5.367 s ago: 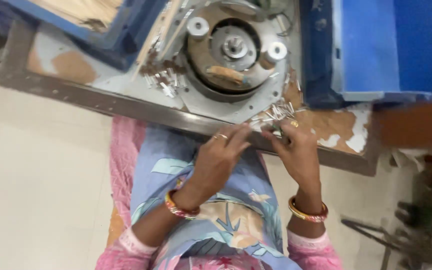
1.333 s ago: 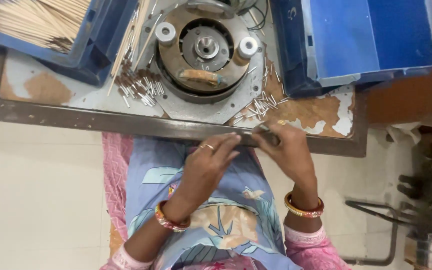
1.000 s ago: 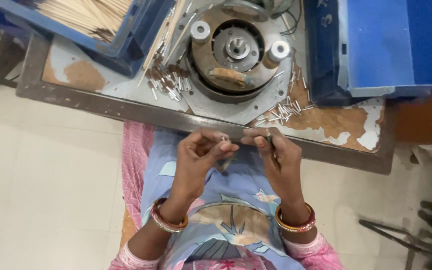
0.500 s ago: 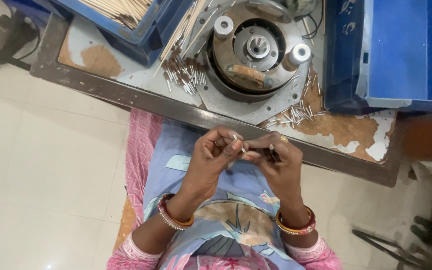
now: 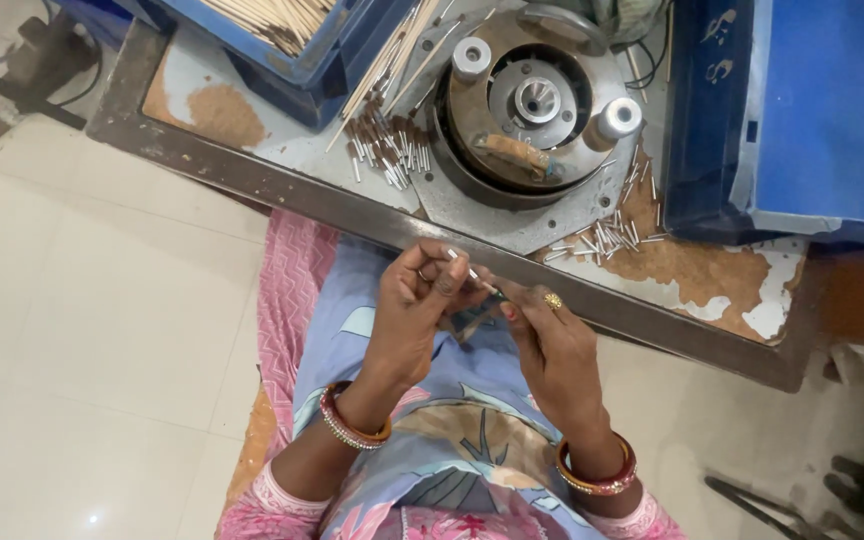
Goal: The recorder is assembling small metal components onto wooden sticks at an industrial workstation.
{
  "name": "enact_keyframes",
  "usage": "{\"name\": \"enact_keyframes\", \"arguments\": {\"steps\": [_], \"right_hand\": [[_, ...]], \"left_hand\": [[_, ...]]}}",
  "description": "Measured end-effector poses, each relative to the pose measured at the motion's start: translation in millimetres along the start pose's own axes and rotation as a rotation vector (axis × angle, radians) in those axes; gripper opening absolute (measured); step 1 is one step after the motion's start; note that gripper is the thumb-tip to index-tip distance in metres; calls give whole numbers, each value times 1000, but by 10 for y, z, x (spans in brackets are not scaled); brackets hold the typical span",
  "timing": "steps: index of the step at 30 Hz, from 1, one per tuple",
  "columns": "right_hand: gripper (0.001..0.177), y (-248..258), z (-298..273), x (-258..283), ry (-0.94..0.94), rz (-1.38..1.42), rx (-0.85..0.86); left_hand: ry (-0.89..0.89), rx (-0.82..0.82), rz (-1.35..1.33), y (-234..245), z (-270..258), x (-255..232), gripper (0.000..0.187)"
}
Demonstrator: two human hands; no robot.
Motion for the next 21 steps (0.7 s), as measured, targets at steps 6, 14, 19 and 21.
{"name": "enact_keyframes", "arguments": {"steps": [6, 14, 19, 21], "right_hand": [[29, -58, -25, -75, -78, 14, -16], [28, -70, -49, -8, -38, 18, -62], [20, -46, -8, -187, -105, 63, 3], [16, 13, 30, -379, -217, 144, 18]], "left_hand": [[9, -7, 36, 37, -1, 16, 18], [-138, 125, 175, -63, -87, -48, 17], [-167, 47, 251, -11, -64, -120, 21], [-44, 20, 105, -3, -50, -110, 27]]}}
Point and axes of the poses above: each hand's wrist, its own z-axis towards the middle knuckle, its own y-axis out of the back of the hand, x = y × z, the point moved 6 cm from there along z, towards the middle knuckle
